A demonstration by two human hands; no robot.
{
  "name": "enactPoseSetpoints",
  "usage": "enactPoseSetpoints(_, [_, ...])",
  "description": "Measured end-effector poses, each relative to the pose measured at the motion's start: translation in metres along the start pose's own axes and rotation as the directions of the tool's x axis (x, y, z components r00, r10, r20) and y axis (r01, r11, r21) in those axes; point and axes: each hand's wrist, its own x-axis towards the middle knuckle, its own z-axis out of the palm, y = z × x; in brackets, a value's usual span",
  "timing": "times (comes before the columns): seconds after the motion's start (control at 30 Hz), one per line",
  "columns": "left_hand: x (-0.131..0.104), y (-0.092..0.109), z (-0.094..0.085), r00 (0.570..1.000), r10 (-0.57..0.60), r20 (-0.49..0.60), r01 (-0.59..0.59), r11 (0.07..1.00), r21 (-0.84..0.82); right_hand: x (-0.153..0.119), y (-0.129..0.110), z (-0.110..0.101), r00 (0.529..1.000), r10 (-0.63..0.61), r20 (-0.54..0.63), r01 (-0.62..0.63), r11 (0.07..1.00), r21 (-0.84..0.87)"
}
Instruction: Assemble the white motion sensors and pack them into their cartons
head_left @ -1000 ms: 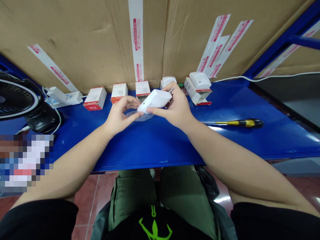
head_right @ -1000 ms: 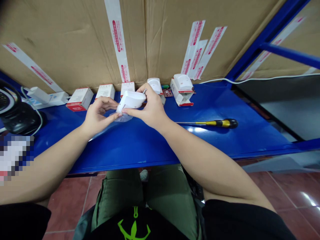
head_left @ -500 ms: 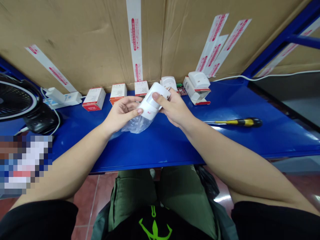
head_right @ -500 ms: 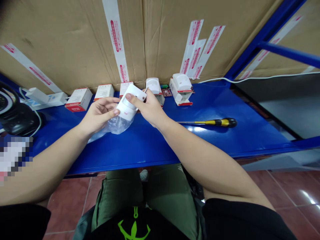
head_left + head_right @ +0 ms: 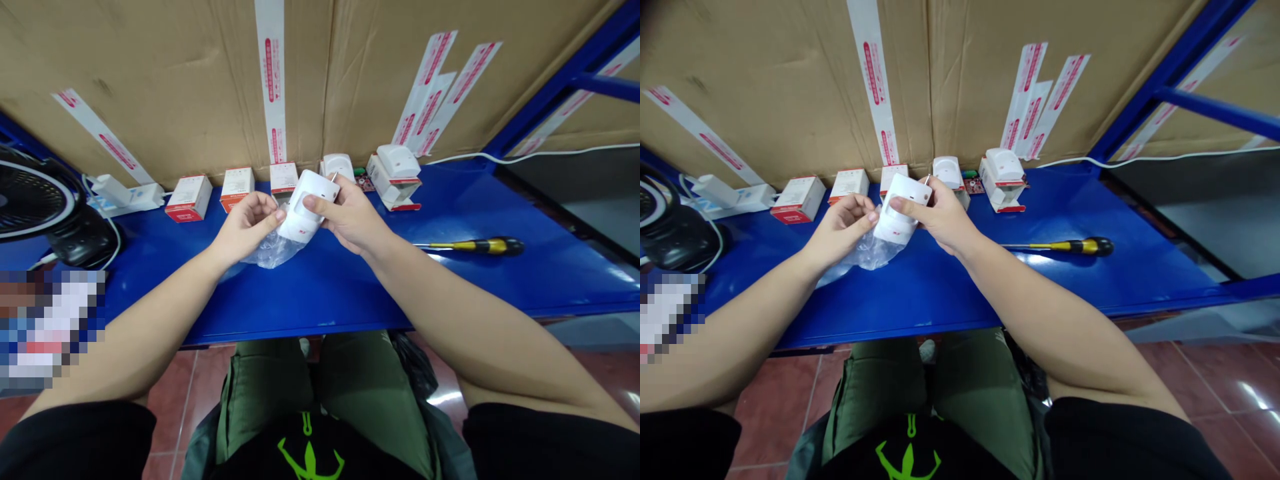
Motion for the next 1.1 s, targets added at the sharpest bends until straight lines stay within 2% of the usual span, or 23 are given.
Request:
enactPoseSetpoints(0.13, [-0.002,0.007,0.003,0.995,-0.097,0.041,0.098,0.995,-0.036,0.001,0.000,0.002,0.998,-0.033,-0.053,0.034,0.999,0.006])
enactPoseSetpoints(0.27, [-0.004,0.009,0.002,0.990,-0.134,0.048,0.138,0.987,-0.088,0.003,0.004,0.003,0.992,-0.062,-0.114,0.058,0.998,-0.040])
enactPoseSetpoints(0.4, [-0.005,0.010,0.005,0.979,-0.171,0.109,0.188,0.968,-0.165,0.004,0.007,0.006,0.979,-0.037,-0.199,0.029,0.999,-0.040])
enactPoseSetpoints(0.5, [-0.006,0.012,0.009,0.968,-0.211,0.138,0.237,0.948,-0.212,0.002,0.007,0.009,0.978,-0.033,-0.204,0.026,0.999,-0.038])
enactPoseSetpoints(0.6, [-0.006,0.015,0.011,0.964,-0.235,0.123,0.259,0.932,-0.254,-0.001,0.006,0.010,0.982,-0.056,-0.179,0.042,0.996,-0.085])
enactPoseSetpoints(0.7, [-0.007,0.016,0.012,0.969,-0.223,0.108,0.245,0.926,-0.287,-0.002,0.007,0.010,0.990,-0.027,-0.137,0.009,0.991,-0.133])
enactPoseSetpoints(0.9, [-0.006,0.008,0.010,0.990,-0.140,0.024,0.141,0.946,-0.291,-0.002,0.008,0.008,0.999,-0.029,-0.015,0.026,0.988,-0.152])
enactPoseSetpoints(1.03, [-0.005,0.002,0.007,0.995,-0.074,-0.063,0.055,0.965,-0.256,-0.002,0.005,0.003,0.992,0.003,0.128,0.005,0.998,-0.068])
enactPoseSetpoints(1.1, [-0.004,0.001,0.005,0.997,-0.064,-0.053,0.049,0.968,-0.246,-0.002,0.003,-0.001,0.977,0.050,0.207,-0.040,0.998,-0.054])
